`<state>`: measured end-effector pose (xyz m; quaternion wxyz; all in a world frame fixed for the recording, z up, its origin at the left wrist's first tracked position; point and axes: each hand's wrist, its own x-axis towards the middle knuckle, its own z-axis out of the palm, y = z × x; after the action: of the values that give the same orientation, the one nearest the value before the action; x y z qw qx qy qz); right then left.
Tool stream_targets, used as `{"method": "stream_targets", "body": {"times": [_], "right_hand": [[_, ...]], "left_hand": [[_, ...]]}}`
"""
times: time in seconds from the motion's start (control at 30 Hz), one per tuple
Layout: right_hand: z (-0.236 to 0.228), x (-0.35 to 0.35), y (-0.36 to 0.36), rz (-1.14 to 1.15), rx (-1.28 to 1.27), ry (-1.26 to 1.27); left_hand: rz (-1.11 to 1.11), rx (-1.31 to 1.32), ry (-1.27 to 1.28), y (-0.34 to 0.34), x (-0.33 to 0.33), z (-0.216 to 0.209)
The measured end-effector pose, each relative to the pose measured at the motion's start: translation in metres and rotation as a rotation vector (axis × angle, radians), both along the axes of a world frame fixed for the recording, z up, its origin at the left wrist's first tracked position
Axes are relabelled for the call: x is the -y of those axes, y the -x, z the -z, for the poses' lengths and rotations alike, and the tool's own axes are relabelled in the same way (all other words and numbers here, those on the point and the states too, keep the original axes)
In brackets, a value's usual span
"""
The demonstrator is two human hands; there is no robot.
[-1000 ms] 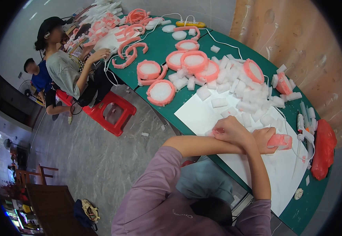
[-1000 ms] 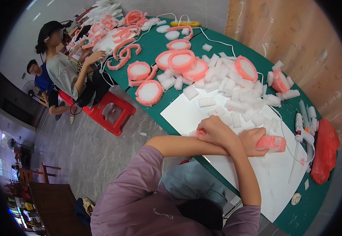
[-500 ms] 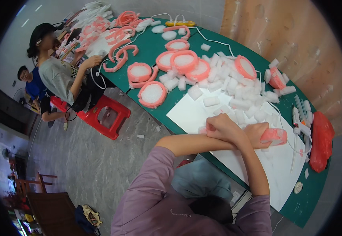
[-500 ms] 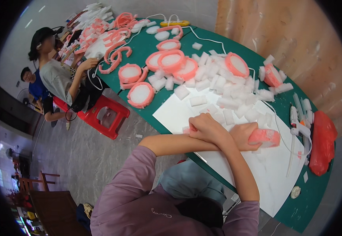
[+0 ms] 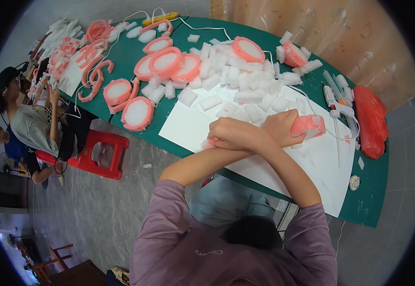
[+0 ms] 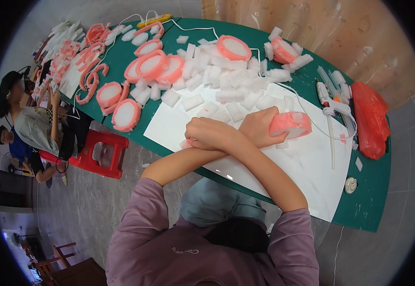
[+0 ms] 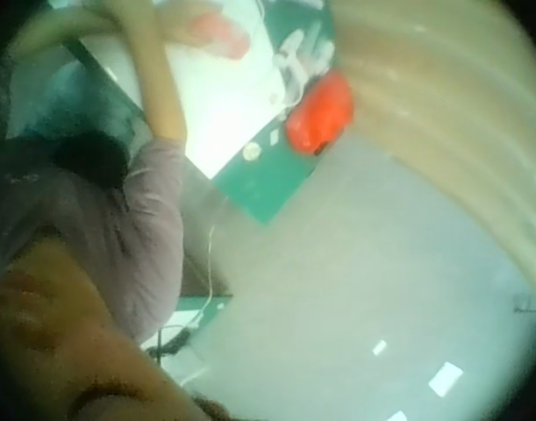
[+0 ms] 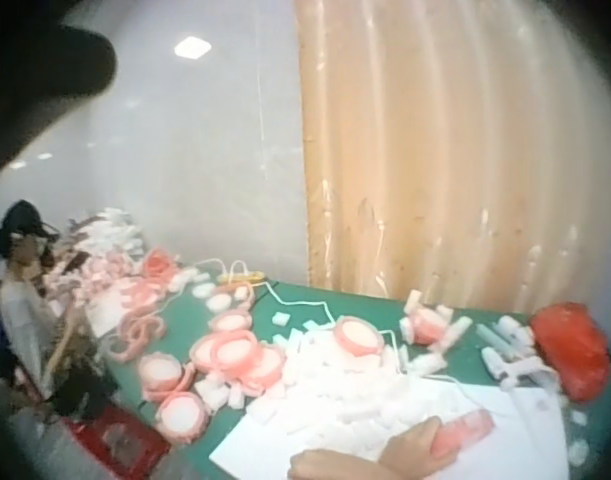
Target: Assembling white foam pieces into pink plastic rings using a glue gun.
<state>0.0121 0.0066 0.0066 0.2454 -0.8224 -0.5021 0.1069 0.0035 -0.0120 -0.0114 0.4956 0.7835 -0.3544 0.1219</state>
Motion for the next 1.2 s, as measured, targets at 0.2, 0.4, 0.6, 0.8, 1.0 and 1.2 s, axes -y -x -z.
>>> {"method": "stream_targets", "body": {"times": [0.2, 0.4, 0.6, 0.8, 1.0, 1.2], "right_hand": [[0.005, 0.000, 0.005, 0.088, 0.009, -0.047], [0.000, -0.002, 0.008, 0.091, 0.057, -0.013], [-0.024, 0.001, 0.028, 0.256, 0.255, -0.130], [-0.086, 0.073, 0.095, 0.357, 0.610, -0.609], [-0.104, 0.185, 0.082, 1.064, 0.565, -1.122], [-0.051, 0.228, 0.063, 1.211, 0.293, -1.095]], "left_hand": [[0.011, 0.040, -0.024, -0.002, -0.002, 0.001], [0.037, 0.037, -0.033, -0.001, -0.003, 0.001], [0.065, -0.022, -0.064, -0.008, -0.011, 0.006], [-0.103, 0.404, 0.169, -0.008, -0.004, 0.000], [0.270, -0.147, 0.034, -0.020, -0.013, -0.012], [0.221, -0.113, -0.057, -0.020, -0.013, -0.017]]}}
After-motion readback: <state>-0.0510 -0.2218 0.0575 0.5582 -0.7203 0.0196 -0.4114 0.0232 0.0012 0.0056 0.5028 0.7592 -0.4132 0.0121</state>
